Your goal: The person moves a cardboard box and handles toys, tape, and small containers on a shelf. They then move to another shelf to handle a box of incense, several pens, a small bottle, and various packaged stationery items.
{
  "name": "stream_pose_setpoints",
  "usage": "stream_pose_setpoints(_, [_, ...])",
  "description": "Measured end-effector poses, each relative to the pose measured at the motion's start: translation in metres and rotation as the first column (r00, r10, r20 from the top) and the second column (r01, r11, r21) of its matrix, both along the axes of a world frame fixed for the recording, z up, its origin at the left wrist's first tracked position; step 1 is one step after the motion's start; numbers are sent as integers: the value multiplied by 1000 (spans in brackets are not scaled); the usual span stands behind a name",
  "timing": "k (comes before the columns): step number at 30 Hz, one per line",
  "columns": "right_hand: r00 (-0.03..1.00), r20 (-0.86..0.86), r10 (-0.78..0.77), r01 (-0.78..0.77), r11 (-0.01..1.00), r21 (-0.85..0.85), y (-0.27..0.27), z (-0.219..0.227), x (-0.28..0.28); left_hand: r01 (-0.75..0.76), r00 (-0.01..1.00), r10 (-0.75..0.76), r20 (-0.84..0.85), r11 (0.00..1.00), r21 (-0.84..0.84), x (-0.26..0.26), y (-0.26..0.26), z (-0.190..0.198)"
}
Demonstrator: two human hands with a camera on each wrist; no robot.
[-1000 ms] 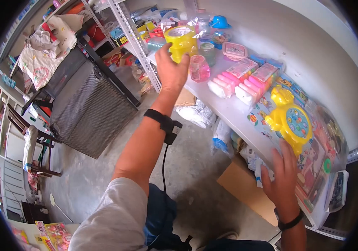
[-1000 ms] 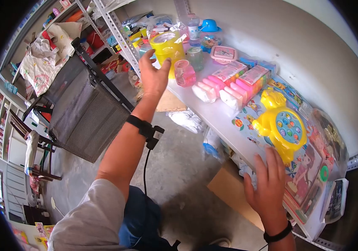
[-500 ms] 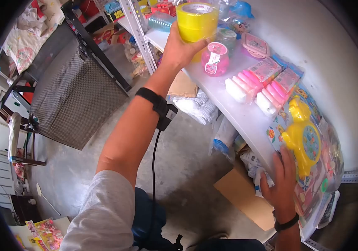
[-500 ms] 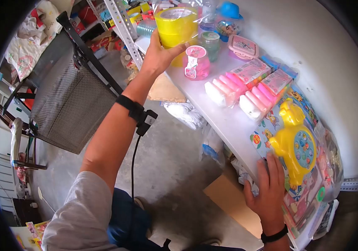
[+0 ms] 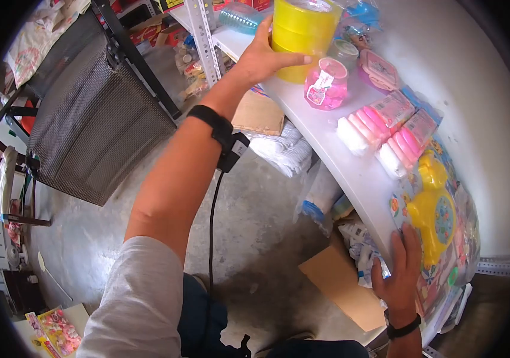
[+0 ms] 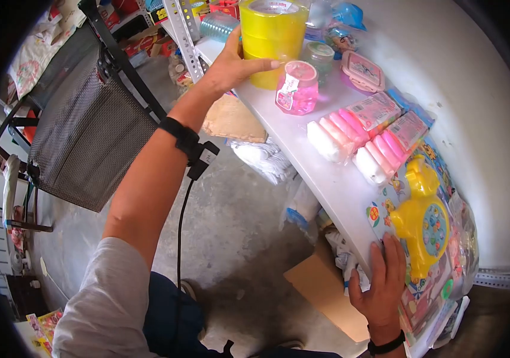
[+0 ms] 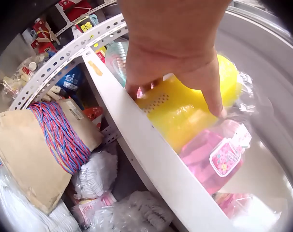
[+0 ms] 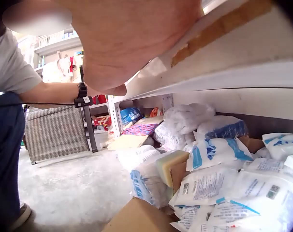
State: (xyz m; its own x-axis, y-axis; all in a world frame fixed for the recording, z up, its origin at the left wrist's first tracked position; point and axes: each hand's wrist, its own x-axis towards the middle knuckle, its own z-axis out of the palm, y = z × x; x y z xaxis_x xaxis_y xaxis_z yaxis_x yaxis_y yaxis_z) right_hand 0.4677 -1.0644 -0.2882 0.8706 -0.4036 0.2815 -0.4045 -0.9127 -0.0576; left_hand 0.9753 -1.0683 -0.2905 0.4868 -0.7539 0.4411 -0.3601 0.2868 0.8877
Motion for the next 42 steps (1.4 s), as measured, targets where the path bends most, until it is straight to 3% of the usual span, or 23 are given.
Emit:
stream_pose_setpoints(2, [1000, 4, 5, -5, 1000, -3, 0, 0, 1, 67, 995, -66, 70, 998, -6, 3, 5, 4])
stream_pose_setpoints(5, [1000, 7, 12, -12, 1000, -10, 1, -1, 1, 7, 998, 1, 67, 993, -117, -16, 1, 1])
stream_pose_setpoints(8, [1000, 3, 18, -18, 1000, -12, 1, 0, 1, -178, 974, 196, 114, 972, -153, -21, -10, -12])
stream_pose_setpoints(11, [999, 36, 27, -27, 1000, -10, 0, -1, 0, -273, 934, 288, 212, 957, -96, -19, -14, -15])
stream_pose_setpoints(13, [998, 51, 29, -29, 1000, 3, -1, -2, -1, -253, 935, 268, 231, 963, -90, -14, -7, -16])
stream_pose_setpoints(16, [998, 64, 21, -22, 1000, 21, -2, 0, -1, -294, 924, 296, 241, 955, -49, 6, 22, -17])
stream_pose_setpoints(18, [998, 64, 17, -19, 999, 27, -3, -1, -2, -198, 976, 207, 72, 974, -110, 14, 53, -8])
stream_pose_setpoints(23, [999, 27, 17, -17, 999, 29, -3, 1, 1, -404, 891, 417, 177, 908, -107, 43, 126, 11])
stream_pose_setpoints(27, [1000, 22, 21, -21, 1000, 11, -4, -3, 1, -518, 830, 525, 188, 851, -89, 47, 149, 11])
stream_pose_setpoints(33, [1000, 6, 12, -12, 1000, -14, -4, -4, 1, -394, 907, 411, 96, 906, -153, 33, 120, -5])
stream_pose_setpoints(36, [1000, -1, 11, -11, 1000, -10, -3, -4, 1, -404, 898, 413, 151, 911, -87, 24, 98, -9])
stream_pose_setpoints(37, [1000, -5, 11, -11, 1000, -9, -3, -3, 1, -440, 879, 437, 193, 898, -29, 26, 91, -12])
stream_pose_setpoints(40, [1000, -10, 20, -20, 1000, -10, -4, -2, 2, -489, 799, 503, 330, 863, -130, 23, 67, -11])
stream_pose_setpoints(42, [1000, -9, 23, -23, 1000, -5, -4, -2, 1, -577, 750, 574, 327, 811, -99, 28, 58, -9])
